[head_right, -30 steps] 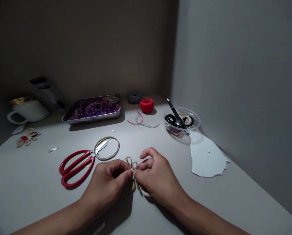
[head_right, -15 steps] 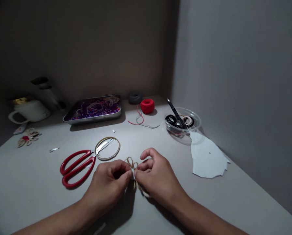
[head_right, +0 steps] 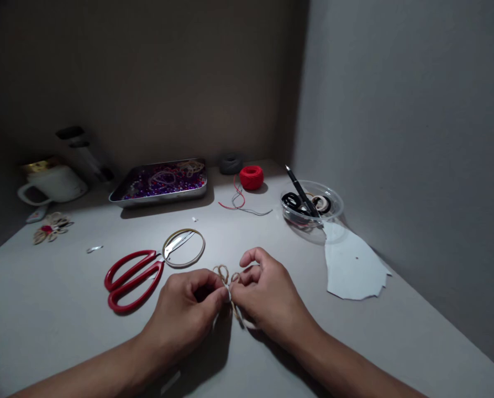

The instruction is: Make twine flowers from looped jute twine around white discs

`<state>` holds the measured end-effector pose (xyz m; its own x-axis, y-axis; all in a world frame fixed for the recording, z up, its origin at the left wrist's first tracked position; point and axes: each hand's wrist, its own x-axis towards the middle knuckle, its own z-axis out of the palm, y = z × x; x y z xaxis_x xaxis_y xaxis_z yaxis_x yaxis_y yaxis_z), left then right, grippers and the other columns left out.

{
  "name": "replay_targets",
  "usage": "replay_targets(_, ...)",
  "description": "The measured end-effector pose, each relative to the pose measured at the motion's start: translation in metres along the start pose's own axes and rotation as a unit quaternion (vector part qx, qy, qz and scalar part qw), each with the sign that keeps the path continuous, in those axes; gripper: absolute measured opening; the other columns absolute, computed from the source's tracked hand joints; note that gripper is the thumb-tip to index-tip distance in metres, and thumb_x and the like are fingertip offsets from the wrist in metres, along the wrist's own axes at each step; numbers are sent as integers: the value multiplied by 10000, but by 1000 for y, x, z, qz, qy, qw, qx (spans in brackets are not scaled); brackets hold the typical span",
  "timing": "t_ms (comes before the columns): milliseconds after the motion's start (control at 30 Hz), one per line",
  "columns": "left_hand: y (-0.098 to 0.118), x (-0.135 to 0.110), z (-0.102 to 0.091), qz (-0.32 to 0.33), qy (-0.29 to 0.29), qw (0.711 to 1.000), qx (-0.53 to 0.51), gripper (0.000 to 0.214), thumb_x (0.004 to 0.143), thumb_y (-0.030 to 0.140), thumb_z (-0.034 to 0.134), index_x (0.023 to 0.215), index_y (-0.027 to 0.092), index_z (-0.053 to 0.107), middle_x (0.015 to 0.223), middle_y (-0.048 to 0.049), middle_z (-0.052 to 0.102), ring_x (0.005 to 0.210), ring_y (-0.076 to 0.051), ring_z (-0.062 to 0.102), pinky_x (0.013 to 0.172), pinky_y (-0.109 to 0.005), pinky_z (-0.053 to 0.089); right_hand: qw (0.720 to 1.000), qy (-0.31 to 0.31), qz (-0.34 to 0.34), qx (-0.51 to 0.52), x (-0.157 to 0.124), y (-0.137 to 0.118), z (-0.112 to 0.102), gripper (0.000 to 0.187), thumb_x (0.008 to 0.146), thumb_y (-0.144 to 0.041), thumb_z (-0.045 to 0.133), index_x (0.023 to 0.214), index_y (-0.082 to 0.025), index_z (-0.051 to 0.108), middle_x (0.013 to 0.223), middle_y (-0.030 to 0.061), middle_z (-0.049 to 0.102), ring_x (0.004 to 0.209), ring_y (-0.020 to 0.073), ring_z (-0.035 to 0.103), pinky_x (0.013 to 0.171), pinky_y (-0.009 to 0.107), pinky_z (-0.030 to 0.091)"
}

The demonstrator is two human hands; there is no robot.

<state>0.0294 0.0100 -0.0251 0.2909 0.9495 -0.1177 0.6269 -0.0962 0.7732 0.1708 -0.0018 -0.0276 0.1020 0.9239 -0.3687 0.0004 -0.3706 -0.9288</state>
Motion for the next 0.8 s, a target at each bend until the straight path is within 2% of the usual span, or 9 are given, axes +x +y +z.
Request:
replay_targets(200,0,3,0,3,-4,1000,4,203,750,292,505,603,197,608,573,-3,613,555,-147,524,527,-241,354,1000,-3,2,19,0,2,0,304,579,-149,578,771,-234,359,468,-125,498,340,39,358,337,151,282)
replay_targets(400,1,2,-1,8,-1,1000,9,194,744,277,511,598,194,609,571,0,616,544,-140,518,519,-236,347,1000,-24,-16,-10,0,0,-3,305,594,-166,582,796,-235,364,480,-116,521,343,51,395,333,155,302)
replay_targets(533,1,2,-1,13,2,1000,17,204,750,292,512,602,192,611,570,-2,611,541,-139,506,515,-235,343,999,-26,0,-21,1,-3,-3,325,578,-155,580,804,-237,360,488,-113,540,330,56,401,320,163,318)
replay_targets(800,5,1,-3,5,1,1000,17,173,726,258,519,594,186,606,566,0,600,541,-136,493,514,-232,334,999,-31,13,22,-1,-4,-2,347,557,-124,559,798,-238,337,464,-129,511,313,44,360,312,156,283)
